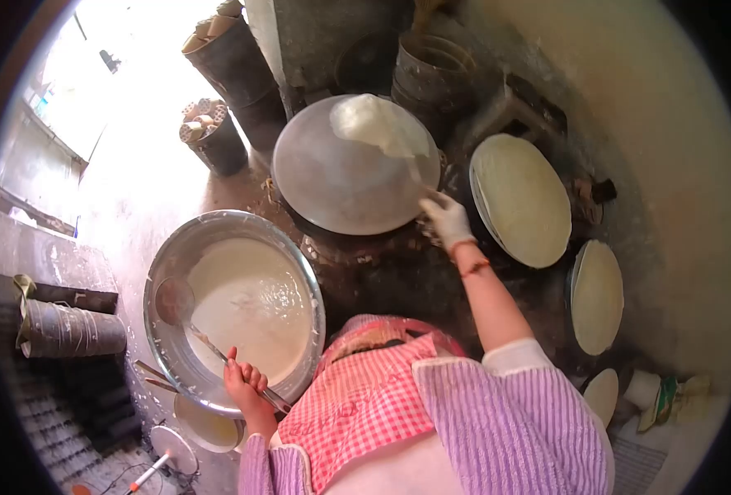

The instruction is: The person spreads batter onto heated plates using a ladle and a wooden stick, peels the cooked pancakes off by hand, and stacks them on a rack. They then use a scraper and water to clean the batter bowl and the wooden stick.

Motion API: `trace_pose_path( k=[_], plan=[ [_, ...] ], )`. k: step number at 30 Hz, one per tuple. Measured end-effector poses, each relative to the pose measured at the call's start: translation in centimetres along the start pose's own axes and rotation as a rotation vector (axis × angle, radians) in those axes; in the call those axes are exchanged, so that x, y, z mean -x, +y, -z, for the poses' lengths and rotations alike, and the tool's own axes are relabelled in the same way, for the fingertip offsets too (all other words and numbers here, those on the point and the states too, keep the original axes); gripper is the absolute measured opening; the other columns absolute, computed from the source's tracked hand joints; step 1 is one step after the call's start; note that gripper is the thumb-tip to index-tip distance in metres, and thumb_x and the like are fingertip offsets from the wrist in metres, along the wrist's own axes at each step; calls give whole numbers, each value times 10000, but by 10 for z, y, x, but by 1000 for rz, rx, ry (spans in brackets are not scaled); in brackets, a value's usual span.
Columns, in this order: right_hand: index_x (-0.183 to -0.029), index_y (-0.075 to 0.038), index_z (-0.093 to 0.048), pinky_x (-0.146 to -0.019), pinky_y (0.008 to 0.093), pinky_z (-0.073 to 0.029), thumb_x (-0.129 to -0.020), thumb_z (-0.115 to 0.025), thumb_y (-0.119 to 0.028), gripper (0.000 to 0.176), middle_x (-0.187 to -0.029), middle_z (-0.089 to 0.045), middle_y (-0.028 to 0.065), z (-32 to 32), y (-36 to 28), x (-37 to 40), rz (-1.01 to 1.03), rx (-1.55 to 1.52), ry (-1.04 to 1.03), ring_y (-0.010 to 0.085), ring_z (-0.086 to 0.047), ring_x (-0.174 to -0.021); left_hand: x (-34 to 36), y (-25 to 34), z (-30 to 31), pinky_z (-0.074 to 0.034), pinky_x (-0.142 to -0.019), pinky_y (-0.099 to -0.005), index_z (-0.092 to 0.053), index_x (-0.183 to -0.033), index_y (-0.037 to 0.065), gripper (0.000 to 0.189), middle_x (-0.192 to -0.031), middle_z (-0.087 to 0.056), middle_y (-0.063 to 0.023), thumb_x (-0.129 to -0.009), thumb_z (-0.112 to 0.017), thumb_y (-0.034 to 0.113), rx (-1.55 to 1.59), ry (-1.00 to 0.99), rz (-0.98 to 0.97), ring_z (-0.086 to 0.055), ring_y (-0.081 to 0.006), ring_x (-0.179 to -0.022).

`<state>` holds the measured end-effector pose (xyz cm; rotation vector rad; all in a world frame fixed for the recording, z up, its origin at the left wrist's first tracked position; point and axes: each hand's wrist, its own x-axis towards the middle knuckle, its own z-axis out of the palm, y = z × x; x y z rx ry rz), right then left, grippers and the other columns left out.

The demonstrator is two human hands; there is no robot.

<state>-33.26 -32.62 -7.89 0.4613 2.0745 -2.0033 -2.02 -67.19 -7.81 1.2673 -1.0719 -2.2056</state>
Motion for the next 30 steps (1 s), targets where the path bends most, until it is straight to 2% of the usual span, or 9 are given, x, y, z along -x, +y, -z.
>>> trace_pose_path(
  k=[3,5,8,11,13,17,21,28,30],
  plan=[
    [-1270,-109,-601,-432,246,-418,-885,-667,-205,402,-800,-634,30,-42,6,-10,147,45,-144,81,-515,-496,-18,-12,3,-238,-404,-205,-476,-1211,31,281,-686,-328,45,-1028,-422,239,49,3,39,-267,-43,-498],
    [-1289,-130,-595,-419,239,-418,-894,-658,-233,414,-793,-631,24,-32,-18,-5,-12,60,-318,77,-522,-487,-13,-15,-1,-236,-403,-202,-477,-1189,25,274,-686,-331,44,-1027,-423,238,150,59,58,-270,-43,-499],
    [-1324,-131,-564,-433,212,-442,-902,-645,-240,443,-824,-651,26,26,-49,-2,9,237,-254,73,-531,-495,10,-17,-18,-234,-401,-208,-481,-1181,26,262,-678,-330,44,-1020,-439,228,65,122,-17,-281,-45,-503],
    [-1301,-113,-570,-404,234,-416,-894,-653,-249,438,-772,-628,20,43,-7,-54,22,29,-132,73,-516,-496,22,-32,-39,-232,-397,-216,-482,-1182,22,264,-692,-338,43,-1016,-449,225,40,117,-1,-282,-48,-506],
    [-1277,-82,-576,-406,245,-413,-887,-661,-244,431,-752,-620,19,9,-39,-27,-157,63,-307,81,-514,-494,27,-39,-47,-235,-405,-218,-488,-1179,22,257,-704,-340,40,-1015,-449,215,58,88,15,-275,-50,-509],
    [-1244,-107,-620,-431,237,-422,-875,-674,-268,407,-771,-621,16,-6,-49,-32,-36,163,-491,90,-543,-547,47,-41,-73,-234,-422,-214,-497,-1179,27,242,-710,-330,38,-1020,-433,198,153,94,-31,-255,-51,-513],
    [-1257,-129,-621,-406,220,-391,-892,-652,-265,391,-735,-597,10,42,-62,-59,-12,162,-264,71,-500,-490,78,-44,-77,-239,-413,-202,-487,-1200,31,260,-688,-330,49,-1031,-409,212,131,207,-142,-259,-43,-501],
    [-1150,-58,-661,-476,241,-457,-858,-702,-228,340,-825,-640,0,-30,-52,-65,-44,116,-574,76,-563,-605,111,-51,-70,-238,-405,-202,-492,-1188,36,266,-685,-337,52,-1022,-434,235,214,305,-135,-256,-42,-496],
    [-1174,-94,-660,-465,238,-451,-861,-703,-273,363,-792,-628,-9,-6,-71,-42,-87,195,-649,64,-553,-587,102,-41,-67,-234,-402,-197,-490,-1182,30,260,-693,-338,45,-1026,-429,228,252,299,-159,-259,-39,-500]
  ],
)
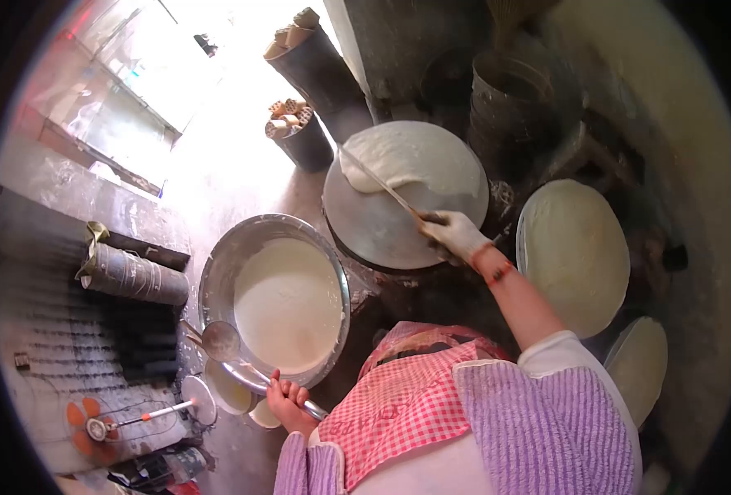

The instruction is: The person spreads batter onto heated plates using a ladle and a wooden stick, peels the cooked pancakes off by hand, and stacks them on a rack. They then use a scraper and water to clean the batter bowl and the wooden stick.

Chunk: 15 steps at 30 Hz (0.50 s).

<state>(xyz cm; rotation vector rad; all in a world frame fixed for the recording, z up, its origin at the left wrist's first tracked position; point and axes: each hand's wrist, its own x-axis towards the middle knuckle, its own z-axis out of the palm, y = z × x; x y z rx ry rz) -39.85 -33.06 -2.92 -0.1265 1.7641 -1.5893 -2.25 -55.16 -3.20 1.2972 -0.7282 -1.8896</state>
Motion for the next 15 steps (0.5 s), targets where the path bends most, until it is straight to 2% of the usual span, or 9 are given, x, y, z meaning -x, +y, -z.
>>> trace_pose_path(
  k=[2,4,7,9,11,14,15],
  plan=[
    [-1192,-108,-655,-449,236,-444,-863,-699,-288,377,-779,-625,-7,29,3,15,-48,55,-34,64,-549,-565,-7,-2,3,-239,-405,-199,-491,-1184,36,259,-684,-345,50,-1021,-441,231,56,-22,-14,-257,-40,-495],
    [-1286,-128,-589,-379,220,-403,-886,-660,-296,440,-764,-622,32,61,25,15,-19,-18,285,85,-521,-447,2,3,-7,-244,-404,-200,-490,-1183,32,258,-684,-344,49,-1023,-436,227,63,4,-36,-257,-40,-495],
    [-1303,-124,-572,-378,219,-395,-890,-647,-287,450,-748,-614,32,45,40,7,36,-23,265,89,-517,-440,1,2,-9,-258,-402,-199,-491,-1180,22,258,-681,-340,49,-1028,-425,220,-19,-7,-70,-260,-41,-494],
    [-1309,-122,-567,-390,226,-398,-893,-641,-291,455,-737,-610,19,2,34,11,6,-7,61,86,-534,-462,1,2,-10,-235,-398,-192,-486,-1178,13,254,-681,-328,42,-1037,-413,210,56,-21,20,-255,-33,-493],
    [-1300,-134,-580,-396,225,-404,-892,-643,-294,443,-736,-625,19,-14,26,21,-72,22,10,84,-543,-467,-3,5,-18,-235,-402,-189,-487,-1179,17,247,-683,-330,46,-1035,-412,203,88,-32,36,-255,-33,-492],
    [-1267,-142,-609,-385,225,-396,-886,-656,-305,417,-737,-652,29,28,23,36,-36,65,103,77,-534,-459,-4,6,-22,-260,-399,-196,-494,-1179,19,260,-678,-334,47,-1029,-419,218,138,-35,32,-260,-39,-491],
    [-1268,-131,-604,-371,227,-382,-884,-657,-300,422,-721,-636,15,44,22,29,-9,74,228,69,-513,-448,2,9,-29,-248,-403,-192,-494,-1182,18,255,-685,-334,46,-1031,-417,209,92,-23,20,-262,-36,-497]
  ],
)
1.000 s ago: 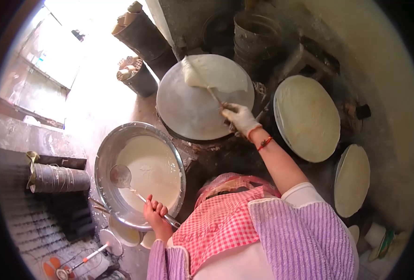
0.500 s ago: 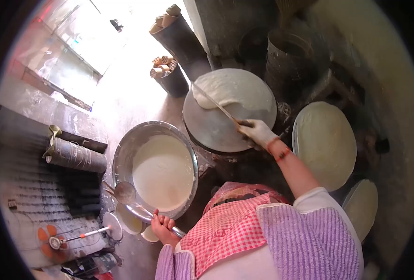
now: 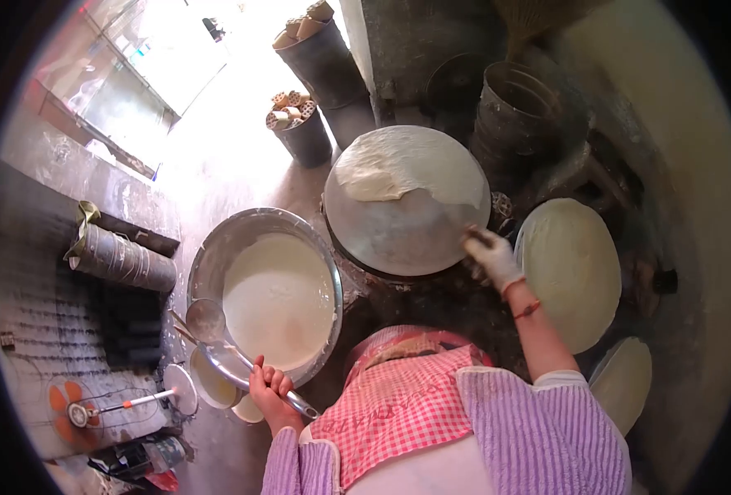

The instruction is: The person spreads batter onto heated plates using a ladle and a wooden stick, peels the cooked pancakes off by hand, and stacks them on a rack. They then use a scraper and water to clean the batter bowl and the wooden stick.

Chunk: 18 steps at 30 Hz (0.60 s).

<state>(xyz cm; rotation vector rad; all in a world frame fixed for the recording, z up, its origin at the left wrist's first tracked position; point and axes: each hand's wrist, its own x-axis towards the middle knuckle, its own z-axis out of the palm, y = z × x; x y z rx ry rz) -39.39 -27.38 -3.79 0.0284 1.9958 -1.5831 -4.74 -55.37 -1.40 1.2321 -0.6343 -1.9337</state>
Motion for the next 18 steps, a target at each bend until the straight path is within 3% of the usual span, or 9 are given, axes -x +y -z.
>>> trace_pose_path(
  k=[1,5,7,8,10,12,14,16,18],
  plan=[
    [-1279,-116,-592,-376,227,-374,-883,-658,-273,430,-712,-611,-2,15,17,-33,-7,-65,97,62,-480,-436,2,1,-6,-236,-406,-189,-494,-1185,16,251,-691,-333,44,-1032,-415,200,-57,9,-12,-265,-32,-503],
    [-1344,-87,-538,-402,236,-377,-886,-625,-179,474,-730,-594,-12,-10,-19,-59,37,-78,-151,58,-478,-466,10,0,1,-240,-409,-190,-487,-1200,15,261,-700,-344,42,-1031,-418,200,-78,-29,38,-267,-32,-505],
    [-1365,-92,-519,-418,240,-381,-883,-605,-154,494,-733,-593,-10,-29,-39,-56,-9,122,-330,54,-485,-479,8,0,-2,-239,-409,-190,-486,-1202,14,266,-701,-346,41,-1030,-422,206,-61,-2,55,-266,-32,-505],
    [-1330,-91,-559,-562,244,-482,-873,-605,-150,463,-838,-665,31,-23,-30,-57,13,200,-429,95,-603,-624,7,0,-2,-238,-409,-190,-485,-1203,13,271,-702,-347,41,-1028,-427,211,-34,32,81,-265,-32,-504],
    [-1279,-74,-603,-769,263,-518,-862,-608,-144,423,-992,-704,77,2,-24,-49,240,567,-370,133,-658,-867,1,-3,-1,-237,-408,-191,-488,-1202,15,281,-711,-354,41,-1023,-442,226,-43,46,58,-265,-32,-504],
    [-1224,-48,-638,-901,282,-486,-853,-598,-96,376,-1102,-696,97,46,-24,-47,328,532,-292,139,-623,-1048,-5,-4,9,-238,-409,-192,-489,-1202,18,279,-720,-359,40,-1021,-448,227,12,-25,52,-265,-32,-504],
    [-1209,-32,-644,-815,256,-506,-844,-588,-42,370,-1055,-703,70,82,18,-111,489,250,-93,104,-641,-925,-2,-6,4,-238,-410,-192,-489,-1201,19,271,-721,-359,40,-1023,-443,218,-8,12,44,-266,-32,-504],
    [-1192,-15,-649,-731,246,-509,-833,-585,-4,365,-1032,-703,49,68,-28,-123,258,224,-65,92,-640,-808,-3,-6,1,-239,-411,-193,-490,-1199,20,264,-722,-359,40,-1025,-437,210,-69,38,48,-266,-31,-504],
    [-1198,-16,-648,-671,251,-499,-812,-624,-24,387,-937,-704,35,34,-41,-130,315,309,-193,77,-616,-730,-4,-6,0,-241,-414,-195,-492,-1192,20,256,-721,-359,41,-1024,-435,205,-28,4,83,-269,-32,-505]
  ],
)
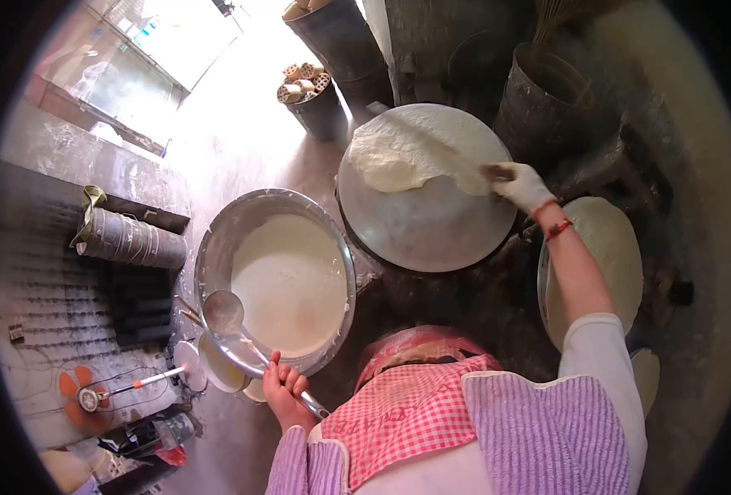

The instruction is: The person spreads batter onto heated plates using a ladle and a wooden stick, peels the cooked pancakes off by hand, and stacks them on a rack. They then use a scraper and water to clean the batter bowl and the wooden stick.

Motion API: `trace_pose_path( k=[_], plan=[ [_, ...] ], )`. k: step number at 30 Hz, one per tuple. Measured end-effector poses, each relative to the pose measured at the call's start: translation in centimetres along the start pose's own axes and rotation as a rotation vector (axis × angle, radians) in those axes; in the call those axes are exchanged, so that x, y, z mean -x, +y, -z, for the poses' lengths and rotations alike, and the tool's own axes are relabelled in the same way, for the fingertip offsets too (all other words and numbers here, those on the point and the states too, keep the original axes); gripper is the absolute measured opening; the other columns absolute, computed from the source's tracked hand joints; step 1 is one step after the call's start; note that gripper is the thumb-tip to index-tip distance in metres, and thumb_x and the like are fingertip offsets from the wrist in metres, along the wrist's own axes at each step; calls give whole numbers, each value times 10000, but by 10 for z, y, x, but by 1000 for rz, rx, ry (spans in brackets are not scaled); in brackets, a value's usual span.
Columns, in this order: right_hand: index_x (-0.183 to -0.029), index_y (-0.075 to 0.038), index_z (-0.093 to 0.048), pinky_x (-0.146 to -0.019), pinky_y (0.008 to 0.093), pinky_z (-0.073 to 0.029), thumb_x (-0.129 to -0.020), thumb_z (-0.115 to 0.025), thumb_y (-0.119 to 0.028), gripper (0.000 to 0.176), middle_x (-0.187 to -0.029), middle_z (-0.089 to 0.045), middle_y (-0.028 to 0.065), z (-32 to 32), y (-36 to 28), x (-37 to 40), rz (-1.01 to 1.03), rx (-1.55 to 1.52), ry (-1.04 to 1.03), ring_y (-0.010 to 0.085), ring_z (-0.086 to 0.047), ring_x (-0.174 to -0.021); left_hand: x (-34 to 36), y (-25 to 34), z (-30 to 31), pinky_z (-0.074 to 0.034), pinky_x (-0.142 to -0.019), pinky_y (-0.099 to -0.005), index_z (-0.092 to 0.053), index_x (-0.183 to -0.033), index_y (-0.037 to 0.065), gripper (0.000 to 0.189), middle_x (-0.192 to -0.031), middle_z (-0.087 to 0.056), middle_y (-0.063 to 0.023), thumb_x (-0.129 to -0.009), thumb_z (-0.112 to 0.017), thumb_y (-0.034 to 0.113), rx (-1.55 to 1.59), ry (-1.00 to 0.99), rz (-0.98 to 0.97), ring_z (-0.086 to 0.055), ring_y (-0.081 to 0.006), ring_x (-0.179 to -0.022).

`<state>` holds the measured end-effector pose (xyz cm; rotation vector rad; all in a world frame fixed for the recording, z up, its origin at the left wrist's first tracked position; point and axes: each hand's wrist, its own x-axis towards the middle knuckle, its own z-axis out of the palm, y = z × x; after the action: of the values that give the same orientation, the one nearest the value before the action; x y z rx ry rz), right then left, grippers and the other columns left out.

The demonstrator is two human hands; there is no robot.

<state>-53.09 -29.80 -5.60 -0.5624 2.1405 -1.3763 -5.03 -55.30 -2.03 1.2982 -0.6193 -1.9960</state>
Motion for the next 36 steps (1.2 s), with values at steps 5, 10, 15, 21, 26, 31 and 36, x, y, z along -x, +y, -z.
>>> trace_pose_path(
  k=[5,10,15,21,26,31,36],
  plan=[
    [-1202,-8,-644,-723,253,-507,-845,-630,-60,360,-988,-712,57,-20,-24,41,44,218,-149,92,-627,-818,-12,2,-22,-244,-415,-197,-483,-1191,21,254,-721,-360,40,-1020,-441,204,-9,29,7,-270,-32,-507],
    [-1200,0,-642,-689,251,-509,-848,-573,14,359,-959,-703,47,17,7,-3,-130,-155,56,94,-614,-709,-21,6,-32,-244,-417,-195,-476,-1185,23,246,-711,-356,40,-1020,-438,201,-106,27,-3,-273,-29,-504],
    [-1212,-30,-641,-713,257,-509,-838,-622,0,376,-1034,-700,70,-23,-60,44,-74,185,-199,88,-622,-796,-42,7,-40,-245,-408,-208,-482,-1177,41,249,-685,-352,38,-1020,-436,227,-216,-16,63,-285,-37,-481],
    [-1177,-43,-668,-737,254,-518,-848,-627,-22,332,-1074,-695,41,38,36,95,-35,-70,86,85,-628,-852,-114,7,-99,-299,-399,-218,-453,-1339,88,354,-693,-442,14,-1003,-452,200,-752,-291,34,-354,-54,-462],
    [-1194,4,-639,-821,235,-509,-839,-635,17,355,-1115,-687,67,-19,1,22,58,91,32,102,-627,-969,-165,5,-208,-373,-430,-216,-394,-1441,78,492,-811,-542,-24,-965,-510,114,-986,-481,-241,-443,-58,-520],
    [-1167,4,-655,-814,249,-517,-828,-628,61,344,-1121,-686,63,-15,-17,71,-59,83,-62,104,-626,-984,-105,40,-216,-348,-429,-189,-416,-1430,71,518,-847,-550,-36,-928,-540,52,-592,-457,-313,-470,-51,-573],
    [-1153,-7,-667,-736,244,-520,-855,-622,21,303,-1042,-701,48,-5,11,11,-36,-105,113,93,-633,-851,-91,32,-178,-358,-439,-184,-437,-1422,77,509,-868,-563,-39,-927,-548,42,-579,-428,-270,-480,-51,-577]
  ],
)
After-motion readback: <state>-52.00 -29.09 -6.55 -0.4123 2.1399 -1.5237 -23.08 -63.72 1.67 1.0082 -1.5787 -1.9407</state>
